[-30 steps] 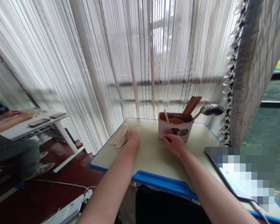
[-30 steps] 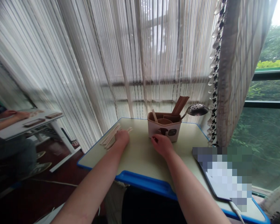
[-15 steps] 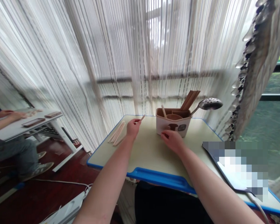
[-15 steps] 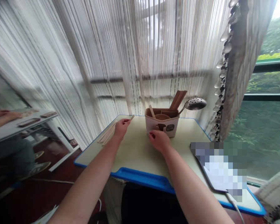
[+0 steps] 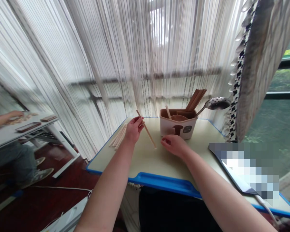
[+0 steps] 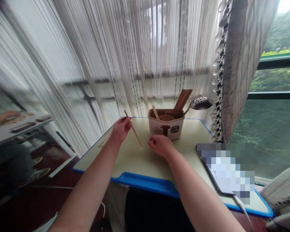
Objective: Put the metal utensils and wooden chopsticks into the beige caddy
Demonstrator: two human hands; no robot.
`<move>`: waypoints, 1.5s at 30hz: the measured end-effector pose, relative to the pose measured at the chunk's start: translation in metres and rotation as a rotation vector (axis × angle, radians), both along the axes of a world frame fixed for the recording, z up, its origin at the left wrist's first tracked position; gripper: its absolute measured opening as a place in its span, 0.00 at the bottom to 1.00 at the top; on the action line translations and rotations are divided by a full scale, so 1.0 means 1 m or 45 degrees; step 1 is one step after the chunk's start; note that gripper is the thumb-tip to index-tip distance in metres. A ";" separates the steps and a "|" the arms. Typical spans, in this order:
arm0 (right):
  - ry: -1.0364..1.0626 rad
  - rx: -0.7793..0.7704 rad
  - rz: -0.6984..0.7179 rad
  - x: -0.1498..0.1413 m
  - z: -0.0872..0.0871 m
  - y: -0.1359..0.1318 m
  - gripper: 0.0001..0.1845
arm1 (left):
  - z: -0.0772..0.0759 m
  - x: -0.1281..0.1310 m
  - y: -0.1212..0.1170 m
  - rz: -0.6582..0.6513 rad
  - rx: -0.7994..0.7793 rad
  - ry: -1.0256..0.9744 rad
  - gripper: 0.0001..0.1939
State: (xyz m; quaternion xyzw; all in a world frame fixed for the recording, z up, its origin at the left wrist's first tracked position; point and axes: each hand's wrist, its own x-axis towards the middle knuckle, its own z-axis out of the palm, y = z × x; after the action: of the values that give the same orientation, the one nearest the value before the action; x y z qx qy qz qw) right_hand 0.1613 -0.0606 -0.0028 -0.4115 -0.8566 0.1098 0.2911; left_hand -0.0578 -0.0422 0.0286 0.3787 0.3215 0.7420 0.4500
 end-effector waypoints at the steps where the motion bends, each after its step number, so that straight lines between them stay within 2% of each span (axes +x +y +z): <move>1: 0.002 -0.005 0.021 0.000 0.000 -0.001 0.14 | 0.000 0.001 0.000 -0.023 -0.009 -0.041 0.12; 3: 0.059 -0.038 0.055 -0.001 0.001 -0.002 0.17 | 0.000 0.002 0.000 -0.049 -0.020 -0.091 0.11; 6: 0.254 -0.221 0.105 -0.003 0.001 -0.003 0.20 | 0.000 0.003 0.000 -0.054 -0.013 -0.115 0.09; 9: 0.374 -0.367 0.186 -0.005 0.000 -0.002 0.18 | 0.000 0.004 -0.001 -0.040 0.015 -0.104 0.08; 14: 0.374 -0.347 0.169 -0.008 -0.004 0.002 0.13 | 0.003 0.007 -0.005 -0.086 -0.003 -0.072 0.09; 16: 0.425 -0.398 0.162 -0.008 -0.006 0.003 0.11 | 0.005 0.009 -0.009 -0.129 0.013 -0.063 0.10; 23: 0.787 -0.995 0.230 -0.011 -0.005 0.002 0.08 | 0.011 0.012 -0.022 -0.370 0.033 0.059 0.15; 25: 0.867 -1.003 0.257 -0.011 -0.005 0.004 0.09 | 0.011 0.014 -0.024 -0.417 0.037 0.099 0.14; 30: 0.976 -0.780 0.237 -0.008 -0.009 0.013 0.10 | 0.009 0.022 -0.026 -0.411 0.016 0.159 0.14; 33: 1.148 -0.939 0.247 -0.006 -0.007 0.017 0.10 | 0.008 0.029 -0.025 -0.446 0.044 0.087 0.16; 36: 1.206 -1.174 0.319 -0.004 -0.003 0.016 0.11 | 0.006 0.034 -0.024 -0.397 0.082 -0.014 0.16; 40: 1.146 -1.319 0.401 -0.002 -0.001 0.012 0.09 | 0.008 0.042 -0.021 -0.273 0.052 -0.008 0.15; 42: 1.109 -1.414 0.458 0.001 0.001 0.010 0.09 | 0.015 0.048 -0.020 -0.195 0.053 0.036 0.15; 45: 1.109 -1.480 0.516 0.004 0.006 0.009 0.16 | 0.034 0.060 -0.021 -0.056 0.088 0.123 0.14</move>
State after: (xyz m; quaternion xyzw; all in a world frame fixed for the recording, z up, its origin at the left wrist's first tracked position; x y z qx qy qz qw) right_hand 0.1656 -0.0511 0.0036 -0.2528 -0.5270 0.7484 0.3135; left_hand 0.0021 -0.0632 0.0624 0.4366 0.3086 0.7234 0.4368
